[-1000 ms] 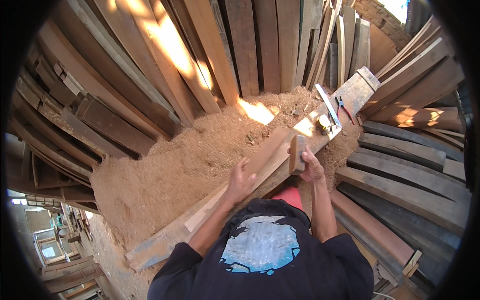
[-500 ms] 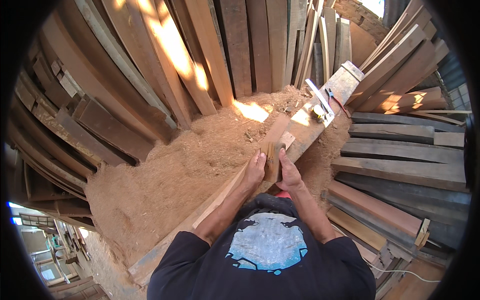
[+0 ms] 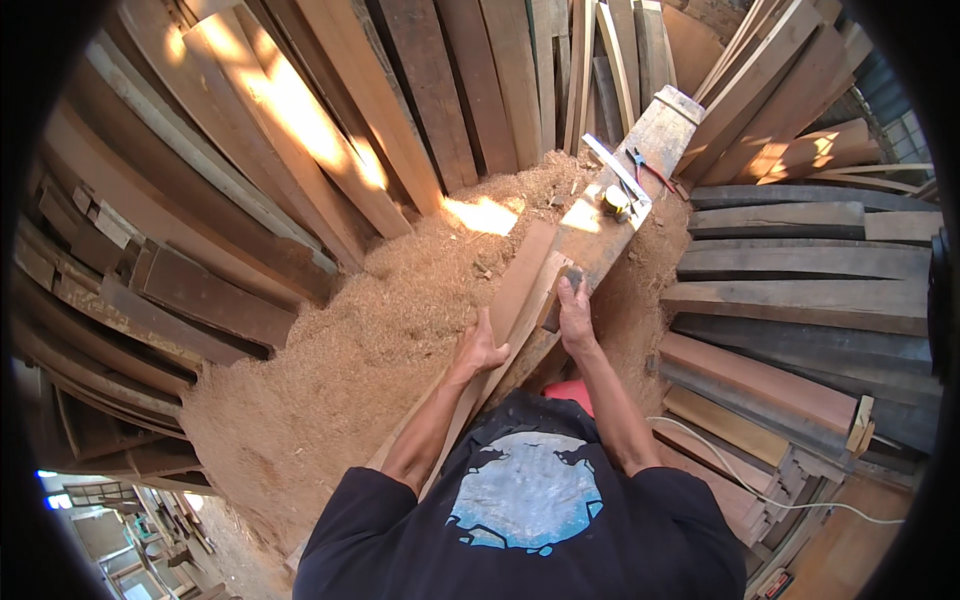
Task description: The person measures and marks a piece of wood using a try square and a pencil. They then use a sanding block to smooth the edges of the wood. Finally, they pick up another piece of wood and place it on the workbench.
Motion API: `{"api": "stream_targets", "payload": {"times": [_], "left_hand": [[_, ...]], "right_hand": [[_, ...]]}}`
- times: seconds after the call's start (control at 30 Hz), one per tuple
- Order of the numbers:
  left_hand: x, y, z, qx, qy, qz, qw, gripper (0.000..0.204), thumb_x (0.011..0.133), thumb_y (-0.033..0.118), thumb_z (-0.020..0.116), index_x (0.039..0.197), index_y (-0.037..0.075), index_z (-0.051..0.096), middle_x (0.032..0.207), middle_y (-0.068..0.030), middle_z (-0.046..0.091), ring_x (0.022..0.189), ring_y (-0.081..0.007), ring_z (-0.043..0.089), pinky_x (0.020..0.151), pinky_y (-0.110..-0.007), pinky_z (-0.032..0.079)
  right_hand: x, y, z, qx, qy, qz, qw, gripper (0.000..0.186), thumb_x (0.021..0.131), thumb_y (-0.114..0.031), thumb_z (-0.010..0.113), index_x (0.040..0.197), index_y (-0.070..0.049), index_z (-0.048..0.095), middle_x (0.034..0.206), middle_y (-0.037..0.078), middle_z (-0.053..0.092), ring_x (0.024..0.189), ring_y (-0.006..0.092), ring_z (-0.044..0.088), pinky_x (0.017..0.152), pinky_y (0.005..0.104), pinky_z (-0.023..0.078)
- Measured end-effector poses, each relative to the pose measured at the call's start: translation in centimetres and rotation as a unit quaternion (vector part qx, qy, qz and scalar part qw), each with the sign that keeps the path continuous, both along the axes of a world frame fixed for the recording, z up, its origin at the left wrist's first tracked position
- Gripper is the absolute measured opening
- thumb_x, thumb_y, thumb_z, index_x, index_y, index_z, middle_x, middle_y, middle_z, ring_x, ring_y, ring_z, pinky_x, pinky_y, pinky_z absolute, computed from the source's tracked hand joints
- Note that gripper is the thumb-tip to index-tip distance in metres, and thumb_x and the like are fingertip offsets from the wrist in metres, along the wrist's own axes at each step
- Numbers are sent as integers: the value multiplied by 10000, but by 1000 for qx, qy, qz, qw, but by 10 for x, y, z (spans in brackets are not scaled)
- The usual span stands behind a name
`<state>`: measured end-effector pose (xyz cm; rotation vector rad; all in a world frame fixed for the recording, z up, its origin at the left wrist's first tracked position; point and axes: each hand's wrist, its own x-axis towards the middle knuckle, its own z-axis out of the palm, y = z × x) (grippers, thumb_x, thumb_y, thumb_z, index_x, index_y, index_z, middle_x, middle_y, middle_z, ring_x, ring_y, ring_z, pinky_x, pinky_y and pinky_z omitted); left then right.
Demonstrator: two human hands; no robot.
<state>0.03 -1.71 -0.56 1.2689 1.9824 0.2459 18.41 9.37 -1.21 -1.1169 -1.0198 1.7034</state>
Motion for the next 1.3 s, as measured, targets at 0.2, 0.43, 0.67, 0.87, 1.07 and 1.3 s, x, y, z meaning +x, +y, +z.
{"api": "stream_targets", "payload": {"times": [0.2, 0.43, 0.67, 0.87, 1.07, 1.3], "left_hand": [[29, -10, 9, 104, 39, 7, 994, 822, 753, 278, 746, 1426, 16, 354, 1061, -340, 681, 968, -530, 676, 870, -582, 549], [37, -12, 14, 85, 65, 19, 994, 829, 758, 271, 754, 1434, -22, 374, 1105, -335, 662, 945, -509, 689, 836, -585, 566], [37, -5, 17, 81, 66, 7, 995, 789, 764, 267, 744, 1399, -33, 382, 1175, -308, 622, 988, -503, 677, 850, -577, 567], [34, -8, 14, 62, 55, 24, 996, 802, 762, 273, 754, 1405, -26, 378, 1204, -302, 616, 1000, -498, 678, 847, -573, 569], [35, -4, 11, 88, 65, 1, 994, 798, 751, 270, 768, 1392, -20, 394, 1171, -307, 624, 982, -495, 680, 841, -569, 570], [34, -7, 9, 94, 52, 7, 994, 779, 746, 262, 760, 1381, -13, 402, 1164, -306, 621, 978, -497, 675, 830, -571, 569]], "right_hand": [[-30, -32, -12, 66, -168, -76, 981, 887, 1034, -454, 572, 1605, 64, 133, 1434, 235, 501, 1300, 298, 510, 1119, 380, 399], [-35, 12, -28, 106, -254, -129, 953, 844, 1030, -438, 564, 1583, 90, 205, 1313, 299, 590, 1198, 357, 599, 1059, 442, 460], [-27, 38, -21, 113, -254, -124, 952, 840, 1040, -462, 544, 1583, 88, 215, 1384, 306, 553, 1274, 350, 558, 1092, 441, 431], [-42, 7, -16, 108, -269, -117, 950, 832, 1043, -460, 534, 1567, 113, 235, 1441, 302, 518, 1337, 369, 523, 1134, 435, 396], [-4, 131, -32, 64, -331, -62, 939, 822, 1035, -480, 535, 1542, 120, 291, 1455, 332, 501, 1357, 395, 513, 1143, 446, 394], [-26, 3, -26, 106, -261, -89, 955, 812, 1037, -403, 528, 1572, 110, 198, 1529, 369, 386, 1441, 446, 404, 1191, 459, 327]]}}
